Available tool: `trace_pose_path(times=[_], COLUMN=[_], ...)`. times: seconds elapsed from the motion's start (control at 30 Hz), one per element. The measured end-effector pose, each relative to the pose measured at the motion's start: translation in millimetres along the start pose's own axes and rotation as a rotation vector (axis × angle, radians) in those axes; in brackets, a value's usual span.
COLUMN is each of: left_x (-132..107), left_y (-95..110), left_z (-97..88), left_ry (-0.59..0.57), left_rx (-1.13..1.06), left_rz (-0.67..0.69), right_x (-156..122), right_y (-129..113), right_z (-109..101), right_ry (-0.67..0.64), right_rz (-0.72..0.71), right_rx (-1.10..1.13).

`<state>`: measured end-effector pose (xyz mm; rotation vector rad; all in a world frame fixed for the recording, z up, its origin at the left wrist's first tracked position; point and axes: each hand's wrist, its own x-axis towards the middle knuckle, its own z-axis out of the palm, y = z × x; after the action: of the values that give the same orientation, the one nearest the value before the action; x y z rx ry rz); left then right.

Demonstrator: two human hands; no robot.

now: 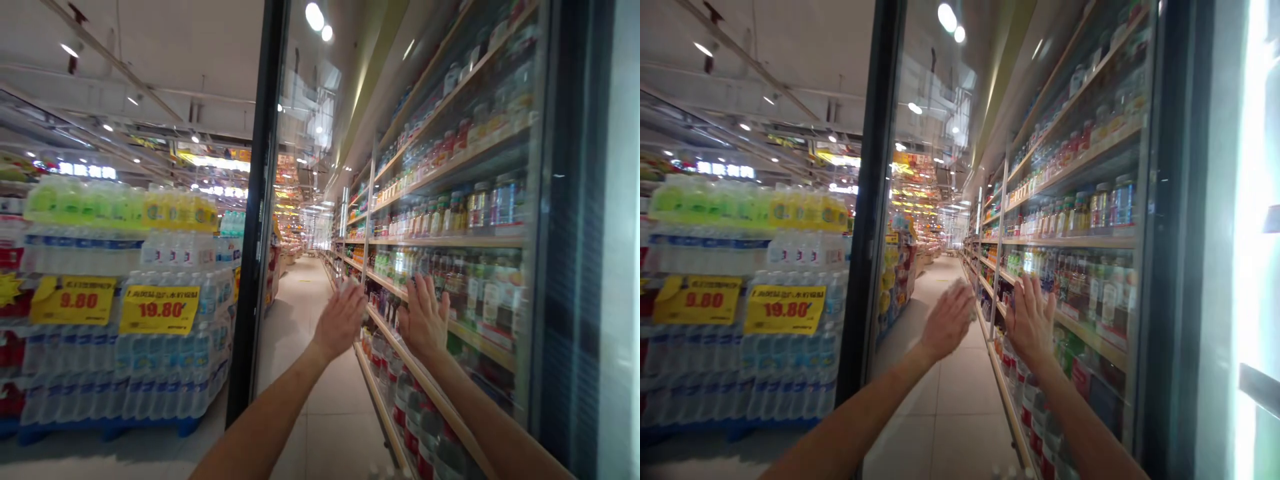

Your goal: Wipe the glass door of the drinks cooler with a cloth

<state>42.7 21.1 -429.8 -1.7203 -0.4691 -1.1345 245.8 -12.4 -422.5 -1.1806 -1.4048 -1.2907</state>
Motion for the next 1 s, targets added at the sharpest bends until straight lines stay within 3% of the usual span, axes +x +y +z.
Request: trace_pose_path(times=[0.1,0.2,0.27,0.33,0.4,0.43,0.5,0.57,0.67,0.73,0.87,0.93,1.0], left_x=[-23.8,-36.7,-34.0,-26.8,-22.8,-23.7,-32.1,-45.1,-55.9,-50.6,-30.5,-28.9,-33.1], left_y=[20.6,8.5,-13.7,-34.0,-42.1,-40.3,-28.5,-15.5,-16.6,-32.1,-56.0,-50.2,-36.8], left_z=[2.5,-4.3,-12.0,-17.9,-20.1,-20.0,-19.1,-19.3,-23.2,-26.3,-24.5,-20.6,-17.4], left_ry=[-0.061,-0.1,-0.084,-0.036,0.01,0.016,-0.012,-0.074,-0.121,-0.106,0.004,0.009,-0.045], left_rx=[-0.029,-0.042,-0.007,0.049,0.094,0.102,0.081,0.024,-0.047,-0.03,0.074,0.073,0.043], left_rz=[0.232,0.302,0.17,-0.055,-0.206,-0.219,-0.119,0.106,0.338,0.233,-0.248,-0.236,-0.076], right_x=[-9.1,-16.3,-16.9,-14.0,-9.6,-7.8,-6.3,-7.5,-10.6,-11.2,-10.4,-11.4,-13.3], right_y=[-2.2,-2.9,-2.8,-3.4,-5.9,-7.9,-12.6,-16.0,-15.2,-11.6,-7.0,-7.8,-9.6], right_z=[1.4,-0.2,-2.8,-4.9,-5.2,-4.6,-2.6,-1.4,-2.9,-4.8,-4.1,-1.5,0.7], right_ry=[-0.004,-0.013,-0.012,-0.019,-0.024,-0.027,-0.019,-0.005,-0.008,-0.016,-0.018,-0.019,-0.013], right_rz=[-0.011,-0.015,-0.029,-0.064,-0.1,-0.11,-0.117,-0.129,-0.16,-0.184,-0.187,-0.177,-0.176], right_rx=[0.01,0.022,0.026,0.026,0.032,0.039,0.055,0.063,0.065,0.073,0.086,0.089,0.086])
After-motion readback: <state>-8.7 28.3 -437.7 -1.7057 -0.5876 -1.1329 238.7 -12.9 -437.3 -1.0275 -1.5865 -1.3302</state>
